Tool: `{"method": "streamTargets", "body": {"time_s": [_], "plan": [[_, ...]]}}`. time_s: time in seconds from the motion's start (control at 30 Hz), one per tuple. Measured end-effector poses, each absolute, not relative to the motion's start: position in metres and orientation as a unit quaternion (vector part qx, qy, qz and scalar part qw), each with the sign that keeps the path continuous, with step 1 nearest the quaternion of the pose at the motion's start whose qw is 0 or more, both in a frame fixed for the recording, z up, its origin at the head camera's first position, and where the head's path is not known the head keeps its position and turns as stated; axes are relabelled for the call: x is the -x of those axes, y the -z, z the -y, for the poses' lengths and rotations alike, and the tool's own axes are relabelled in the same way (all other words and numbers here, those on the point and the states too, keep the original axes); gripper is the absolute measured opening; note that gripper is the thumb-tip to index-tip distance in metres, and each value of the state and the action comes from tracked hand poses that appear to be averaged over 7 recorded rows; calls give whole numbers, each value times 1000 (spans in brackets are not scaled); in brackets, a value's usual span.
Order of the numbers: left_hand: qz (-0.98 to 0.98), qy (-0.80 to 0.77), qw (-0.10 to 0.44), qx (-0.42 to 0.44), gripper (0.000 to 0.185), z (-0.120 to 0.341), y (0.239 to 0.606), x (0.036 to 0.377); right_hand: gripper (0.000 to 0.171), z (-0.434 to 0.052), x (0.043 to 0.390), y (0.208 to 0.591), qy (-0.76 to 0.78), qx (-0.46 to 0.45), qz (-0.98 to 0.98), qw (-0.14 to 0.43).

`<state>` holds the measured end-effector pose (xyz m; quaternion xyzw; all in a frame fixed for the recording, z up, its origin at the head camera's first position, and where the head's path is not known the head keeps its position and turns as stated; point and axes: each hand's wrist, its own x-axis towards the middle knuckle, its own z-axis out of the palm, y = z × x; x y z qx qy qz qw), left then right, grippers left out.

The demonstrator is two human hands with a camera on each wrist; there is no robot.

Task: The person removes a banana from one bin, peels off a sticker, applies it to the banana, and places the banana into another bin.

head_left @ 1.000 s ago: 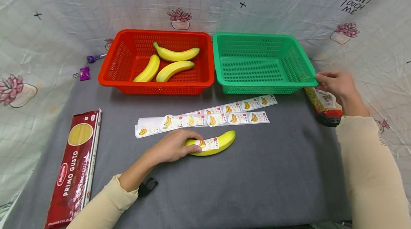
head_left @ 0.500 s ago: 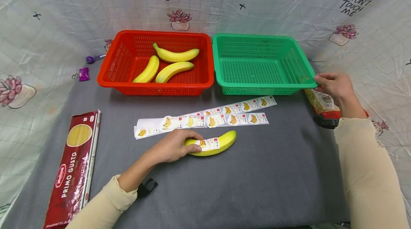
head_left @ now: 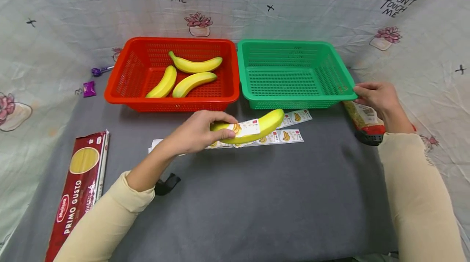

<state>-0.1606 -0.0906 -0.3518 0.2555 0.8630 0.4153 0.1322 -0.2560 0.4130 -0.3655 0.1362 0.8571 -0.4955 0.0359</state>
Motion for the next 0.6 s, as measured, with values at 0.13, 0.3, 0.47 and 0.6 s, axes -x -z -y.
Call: {"method": "streamTargets", "body": {"time_s": [0.13,0.3,0.47,0.6], "plan": [[-863,-412,119,-268,30,79,327,187,44,-413,256,365,479,-140,-866,30],[-855,-419,120,-282,30,54,317,225,38,-414,254,366,489,-137,-861,22],[-852,-414,131,-292,29,23,317,261,46,-415,255,367,486,-127,-864,26],[-860,-386,135,-306,29,-5,316,284,54,-415,256,367,484,-129,-865,24]]}}
